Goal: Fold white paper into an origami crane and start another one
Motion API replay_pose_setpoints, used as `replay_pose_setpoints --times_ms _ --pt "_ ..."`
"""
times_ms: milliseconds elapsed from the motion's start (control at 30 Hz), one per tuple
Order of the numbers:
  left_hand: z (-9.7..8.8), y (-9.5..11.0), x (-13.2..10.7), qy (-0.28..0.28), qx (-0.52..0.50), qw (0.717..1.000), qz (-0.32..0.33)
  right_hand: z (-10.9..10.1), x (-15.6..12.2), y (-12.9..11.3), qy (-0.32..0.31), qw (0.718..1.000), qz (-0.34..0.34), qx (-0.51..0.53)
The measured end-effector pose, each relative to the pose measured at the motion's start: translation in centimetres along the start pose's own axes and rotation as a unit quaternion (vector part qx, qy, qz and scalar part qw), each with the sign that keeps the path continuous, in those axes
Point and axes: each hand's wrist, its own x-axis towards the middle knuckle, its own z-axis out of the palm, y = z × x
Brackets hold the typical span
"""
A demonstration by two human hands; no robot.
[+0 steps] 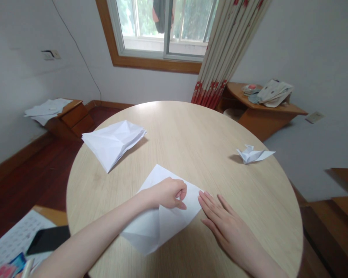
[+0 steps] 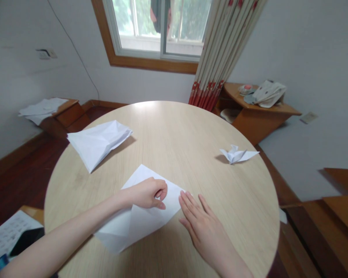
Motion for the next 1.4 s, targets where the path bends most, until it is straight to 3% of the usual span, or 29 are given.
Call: replay_pose_setpoints --times_ms 333,700,1067,1400 --pt "-0.8 -0.5 -2.2 0.028 0.016 0.999 0.025 0.0 0.2 -0.2 0.0 1.0 0.02 0.009" --pt "1.4 3.2 -3.5 0.051 0.165 0.983 -0.06 -0.8 0.7 -0.3 0.031 0.999 0.014 0.018" --pt "2.6 3.1 -3.1 0.069 0.225 0.97 -0.059 -1.6 -0.1 0.2 0.081 0.996 0.002 0.031" --pt "2.1 1.8 -2.5 0.102 0.283 0.953 -0.025 -0.4 -1.3 -0.3 0.049 0.998 0.006 -0.045"
